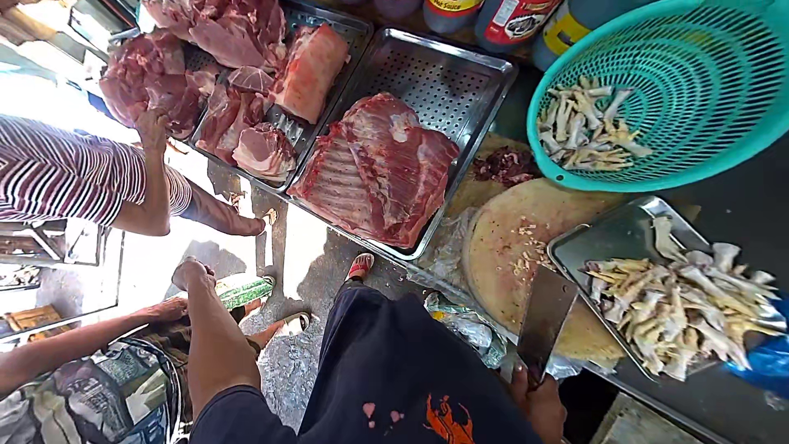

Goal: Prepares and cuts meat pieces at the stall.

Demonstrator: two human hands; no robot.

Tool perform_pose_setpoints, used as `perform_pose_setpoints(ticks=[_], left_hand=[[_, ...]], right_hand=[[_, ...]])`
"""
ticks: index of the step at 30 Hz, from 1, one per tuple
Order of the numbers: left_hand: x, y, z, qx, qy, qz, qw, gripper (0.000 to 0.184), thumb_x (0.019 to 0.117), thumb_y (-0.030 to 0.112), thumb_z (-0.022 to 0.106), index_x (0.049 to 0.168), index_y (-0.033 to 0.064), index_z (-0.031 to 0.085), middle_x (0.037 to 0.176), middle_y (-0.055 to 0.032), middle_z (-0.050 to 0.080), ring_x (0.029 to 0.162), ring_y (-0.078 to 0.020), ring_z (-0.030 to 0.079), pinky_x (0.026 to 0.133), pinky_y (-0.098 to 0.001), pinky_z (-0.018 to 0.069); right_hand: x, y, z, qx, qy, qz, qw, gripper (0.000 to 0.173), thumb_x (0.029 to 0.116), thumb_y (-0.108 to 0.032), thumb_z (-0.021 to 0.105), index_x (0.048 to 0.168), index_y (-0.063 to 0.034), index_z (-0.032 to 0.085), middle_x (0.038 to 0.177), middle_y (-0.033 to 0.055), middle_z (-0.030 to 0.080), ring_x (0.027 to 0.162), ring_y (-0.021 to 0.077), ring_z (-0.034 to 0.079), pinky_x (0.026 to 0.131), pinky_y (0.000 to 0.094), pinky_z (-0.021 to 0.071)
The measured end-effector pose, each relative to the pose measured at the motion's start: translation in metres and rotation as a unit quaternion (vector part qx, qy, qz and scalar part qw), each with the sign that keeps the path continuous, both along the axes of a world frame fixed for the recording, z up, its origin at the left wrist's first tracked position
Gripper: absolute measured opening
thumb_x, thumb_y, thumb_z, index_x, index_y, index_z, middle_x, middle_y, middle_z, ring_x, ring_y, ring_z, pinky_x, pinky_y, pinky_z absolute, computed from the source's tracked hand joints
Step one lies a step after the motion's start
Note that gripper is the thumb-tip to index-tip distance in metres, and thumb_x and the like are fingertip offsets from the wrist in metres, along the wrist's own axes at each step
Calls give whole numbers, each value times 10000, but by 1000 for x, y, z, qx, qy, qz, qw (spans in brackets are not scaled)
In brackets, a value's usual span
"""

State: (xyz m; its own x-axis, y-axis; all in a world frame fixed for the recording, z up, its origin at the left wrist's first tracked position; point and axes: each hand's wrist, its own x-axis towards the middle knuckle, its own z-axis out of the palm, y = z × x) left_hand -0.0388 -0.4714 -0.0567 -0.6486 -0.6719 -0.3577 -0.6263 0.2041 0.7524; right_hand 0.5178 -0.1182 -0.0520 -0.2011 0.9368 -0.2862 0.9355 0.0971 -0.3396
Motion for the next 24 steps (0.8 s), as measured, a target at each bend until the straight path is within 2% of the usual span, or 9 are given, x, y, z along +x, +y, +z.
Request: perform_pose_setpoints(ticks=[13,15,16,17,18,20,22,23,24], left_hand=[[-4,-2,-2,-14,23,-22,999,121,1017,215,552,983,101,573,719,-33,481,510,-149,468,487,-331,465],[-3,2,4,-83,16,-66,994,216,1023,244,551,1047,49,641,806,-83,562,617,-187,544,586,-383,504],[0,7,12,-124,15,-117,985,299,1035,267,538,1109,11,674,913,-140,636,754,-239,615,708,-449,533],[3,18,24,-148,22,-187,971,383,1056,282,511,1203,-29,680,1063,-216,691,934,-314,670,866,-531,537],[8,40,37,-154,42,-254,954,425,1070,288,484,1262,-51,655,1137,-252,690,1008,-342,677,929,-556,528],[28,105,60,-102,108,-353,924,409,1081,254,487,1290,-78,602,1082,-202,664,891,-218,643,855,-421,548],[55,180,78,-14,181,-431,884,300,1066,195,519,1207,-58,600,898,-64,605,686,-61,561,671,-268,521],[68,214,85,20,209,-473,856,275,1059,181,526,1187,-51,604,847,-25,594,629,-26,545,611,-240,515],[80,244,91,39,226,-521,822,293,1055,177,527,1205,-62,610,866,-49,621,641,-40,555,617,-260,519]], right_hand=[[5,0,-4,5,-11,-15,1000,491,1084,-317,479,1213,149,564,971,356,662,924,510,677,845,652,506],[7,0,-8,-2,-10,-10,1000,510,1080,-331,475,1241,145,562,1003,357,669,947,517,680,860,656,508],[10,-1,-12,-8,-7,-6,1000,515,1079,-336,478,1255,142,557,1008,357,671,947,524,682,857,669,514],[11,0,-15,-13,5,1,1000,510,1078,-313,492,1275,154,550,1016,368,672,939,536,684,851,688,520],[11,0,-17,-18,19,1,1000,491,1078,-282,509,1284,161,548,1021,370,672,933,535,686,849,696,528],[10,1,-10,-58,18,-21,998,457,1079,-253,515,1312,136,563,1074,358,678,986,514,690,899,684,530],[10,7,-4,-109,-5,-52,993,457,1084,-306,493,1326,75,568,1021,295,705,949,453,713,873,638,557],[8,12,-1,-137,-13,-62,989,467,1087,-338,476,1334,49,562,1005,270,710,941,435,715,865,623,561],[7,14,2,-156,-15,-64,985,470,1091,-361,461,1333,29,558,992,251,710,930,421,714,854,610,563]])
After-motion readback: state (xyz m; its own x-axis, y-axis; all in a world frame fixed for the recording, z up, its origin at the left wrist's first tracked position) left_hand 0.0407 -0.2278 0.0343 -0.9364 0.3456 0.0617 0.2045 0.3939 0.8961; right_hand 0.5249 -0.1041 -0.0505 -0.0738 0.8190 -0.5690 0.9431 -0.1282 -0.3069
